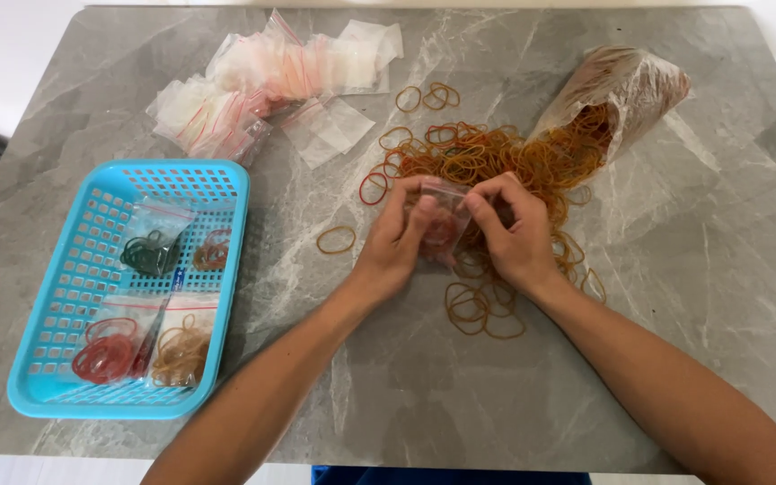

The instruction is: Packing small quantities of rubber bands into plastic zip-lock bags and organizing them in a basket.

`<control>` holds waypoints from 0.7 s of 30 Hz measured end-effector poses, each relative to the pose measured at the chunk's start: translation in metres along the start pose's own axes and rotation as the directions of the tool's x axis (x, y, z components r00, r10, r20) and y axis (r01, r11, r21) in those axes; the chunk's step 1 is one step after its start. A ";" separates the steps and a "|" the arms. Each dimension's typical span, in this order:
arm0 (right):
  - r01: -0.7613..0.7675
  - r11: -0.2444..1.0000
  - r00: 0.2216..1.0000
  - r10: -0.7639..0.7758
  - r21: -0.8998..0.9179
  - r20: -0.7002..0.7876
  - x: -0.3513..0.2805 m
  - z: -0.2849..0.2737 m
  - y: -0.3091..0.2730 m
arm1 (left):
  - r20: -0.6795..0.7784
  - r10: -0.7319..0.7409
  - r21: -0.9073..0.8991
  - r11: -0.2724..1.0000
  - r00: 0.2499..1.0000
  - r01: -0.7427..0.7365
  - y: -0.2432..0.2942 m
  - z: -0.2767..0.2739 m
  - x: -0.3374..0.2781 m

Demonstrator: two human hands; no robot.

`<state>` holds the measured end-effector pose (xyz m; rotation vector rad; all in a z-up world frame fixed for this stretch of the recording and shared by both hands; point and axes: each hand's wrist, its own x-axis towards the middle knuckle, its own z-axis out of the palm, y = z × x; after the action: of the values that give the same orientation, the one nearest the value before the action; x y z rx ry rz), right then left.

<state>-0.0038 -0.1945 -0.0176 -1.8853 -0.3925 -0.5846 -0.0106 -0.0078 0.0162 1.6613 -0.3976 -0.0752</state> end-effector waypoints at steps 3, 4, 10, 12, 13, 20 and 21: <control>-0.068 0.994 0.997 0.070 0.086 -0.020 0.002 0.001 -0.004 | 0.015 -0.048 0.020 0.999 0.999 0.048 -0.011 -0.003 0.006; -0.092 0.988 0.995 0.096 0.127 -0.026 0.002 0.002 -0.008 | 0.024 -0.055 0.036 0.998 0.998 0.054 -0.019 -0.004 0.008; -0.064 0.994 0.997 0.067 0.094 -0.029 -0.003 0.003 -0.003 | 0.009 -0.038 0.016 0.999 0.999 0.038 -0.011 -0.004 0.005; -0.073 0.993 0.997 0.076 0.097 -0.020 -0.002 0.002 -0.004 | 0.023 -0.074 0.039 0.997 0.997 0.073 -0.009 -0.003 0.004; -0.082 0.992 0.996 0.083 0.101 -0.011 -0.001 0.003 -0.005 | 0.037 -0.109 0.065 0.992 0.993 0.106 -0.008 -0.002 0.003; -0.135 0.966 0.990 0.139 0.218 -0.004 -0.004 0.001 0.003 | 0.047 0.019 0.246 0.969 0.999 -0.030 -0.019 -0.004 0.006; -0.131 0.971 0.991 0.128 0.200 0.028 -0.004 0.001 0.000 | 0.009 0.064 0.196 0.979 0.998 -0.064 -0.017 -0.003 0.006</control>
<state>-0.0069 -0.1938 -0.0199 -1.7070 -0.3229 -0.4271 -0.0006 -0.0055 0.0013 1.8411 -0.4729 0.0101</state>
